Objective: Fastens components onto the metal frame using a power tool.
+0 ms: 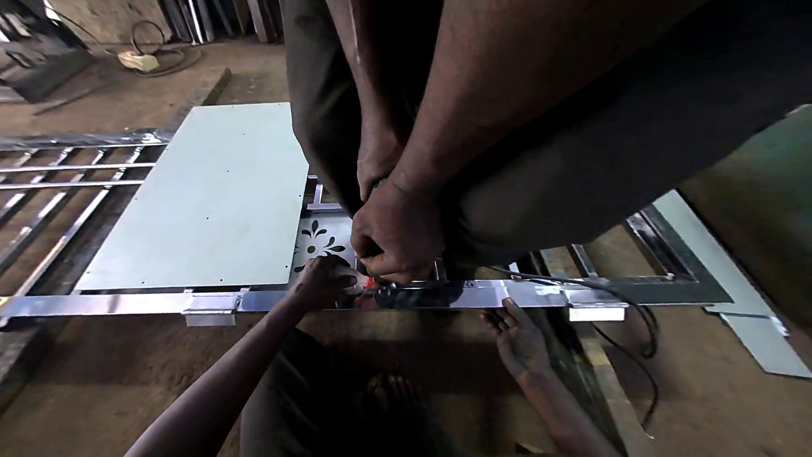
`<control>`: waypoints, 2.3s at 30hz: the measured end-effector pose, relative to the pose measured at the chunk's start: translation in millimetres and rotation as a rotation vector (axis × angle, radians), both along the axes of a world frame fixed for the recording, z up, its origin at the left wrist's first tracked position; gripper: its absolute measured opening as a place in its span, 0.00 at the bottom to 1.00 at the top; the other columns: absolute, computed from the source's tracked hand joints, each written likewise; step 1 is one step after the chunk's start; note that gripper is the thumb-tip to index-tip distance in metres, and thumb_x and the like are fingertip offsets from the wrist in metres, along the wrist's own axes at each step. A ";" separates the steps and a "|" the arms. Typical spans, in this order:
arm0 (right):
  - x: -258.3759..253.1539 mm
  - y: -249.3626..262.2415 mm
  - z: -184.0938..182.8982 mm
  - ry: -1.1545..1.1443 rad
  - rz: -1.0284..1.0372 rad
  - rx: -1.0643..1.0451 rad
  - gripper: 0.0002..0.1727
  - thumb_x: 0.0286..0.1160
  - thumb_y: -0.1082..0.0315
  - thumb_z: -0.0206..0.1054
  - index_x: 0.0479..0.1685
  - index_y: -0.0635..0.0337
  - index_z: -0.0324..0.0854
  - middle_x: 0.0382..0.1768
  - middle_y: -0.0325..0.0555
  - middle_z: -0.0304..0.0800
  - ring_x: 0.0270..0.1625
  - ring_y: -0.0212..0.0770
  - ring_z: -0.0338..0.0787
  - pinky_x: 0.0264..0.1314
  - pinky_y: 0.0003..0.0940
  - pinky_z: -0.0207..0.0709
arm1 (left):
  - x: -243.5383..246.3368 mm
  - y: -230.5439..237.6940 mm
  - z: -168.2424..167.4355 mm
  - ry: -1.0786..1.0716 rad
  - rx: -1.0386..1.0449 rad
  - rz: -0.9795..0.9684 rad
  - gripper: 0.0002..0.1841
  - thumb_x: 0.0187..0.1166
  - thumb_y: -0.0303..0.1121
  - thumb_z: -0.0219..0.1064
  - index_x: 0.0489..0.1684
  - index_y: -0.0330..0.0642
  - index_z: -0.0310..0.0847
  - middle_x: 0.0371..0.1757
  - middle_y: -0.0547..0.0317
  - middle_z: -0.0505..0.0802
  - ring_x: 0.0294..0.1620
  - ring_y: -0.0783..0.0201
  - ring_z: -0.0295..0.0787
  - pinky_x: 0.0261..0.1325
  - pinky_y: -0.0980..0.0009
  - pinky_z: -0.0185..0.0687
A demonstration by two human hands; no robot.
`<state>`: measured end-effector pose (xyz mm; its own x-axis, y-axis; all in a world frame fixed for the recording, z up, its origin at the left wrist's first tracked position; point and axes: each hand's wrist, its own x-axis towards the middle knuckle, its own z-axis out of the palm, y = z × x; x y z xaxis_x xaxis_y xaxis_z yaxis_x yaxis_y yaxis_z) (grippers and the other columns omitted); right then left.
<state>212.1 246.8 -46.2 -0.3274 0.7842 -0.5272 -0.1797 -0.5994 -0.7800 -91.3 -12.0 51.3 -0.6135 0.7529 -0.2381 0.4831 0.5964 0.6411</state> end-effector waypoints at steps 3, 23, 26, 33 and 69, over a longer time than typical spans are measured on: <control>0.0 -0.3 -0.1 0.002 0.001 0.003 0.13 0.88 0.64 0.59 0.51 0.67 0.81 0.37 0.54 0.92 0.38 0.44 0.94 0.43 0.38 0.90 | -0.2 0.0 1.2 -0.002 -0.013 0.009 0.15 0.74 0.40 0.78 0.51 0.41 0.90 0.38 0.53 0.94 0.40 0.56 0.90 0.52 0.51 0.85; 0.7 0.1 -2.5 -0.001 0.010 0.017 0.14 0.89 0.64 0.59 0.52 0.68 0.80 0.37 0.54 0.92 0.38 0.45 0.94 0.43 0.39 0.91 | 0.7 -21.3 -0.2 -0.148 0.070 0.113 0.13 0.77 0.37 0.76 0.52 0.40 0.88 0.33 0.54 0.92 0.28 0.61 0.88 0.39 0.58 0.88; 0.3 1.1 -3.4 -0.014 0.006 0.014 0.13 0.88 0.64 0.59 0.53 0.68 0.80 0.38 0.54 0.92 0.38 0.45 0.94 0.42 0.39 0.91 | 3.0 -47.6 -13.1 -0.343 0.236 0.233 0.12 0.79 0.33 0.73 0.54 0.37 0.86 0.33 0.55 0.91 0.26 0.64 0.87 0.35 0.66 0.87; 1.4 1.0 -4.3 -0.013 0.032 0.027 0.15 0.90 0.63 0.57 0.55 0.68 0.79 0.39 0.54 0.93 0.38 0.45 0.95 0.42 0.38 0.91 | 56.6 -106.8 -29.4 -0.846 0.676 0.604 0.14 0.81 0.31 0.58 0.58 0.36 0.81 0.43 0.55 0.92 0.34 0.67 0.89 0.37 0.72 0.88; 0.8 -1.6 -4.8 0.005 -0.007 0.009 0.14 0.88 0.63 0.60 0.56 0.67 0.79 0.39 0.53 0.92 0.37 0.44 0.94 0.41 0.37 0.91 | 155.7 -127.1 -60.6 -1.388 1.270 0.021 0.22 0.73 0.41 0.76 0.65 0.46 0.85 0.59 0.51 0.92 0.59 0.58 0.88 0.65 0.62 0.83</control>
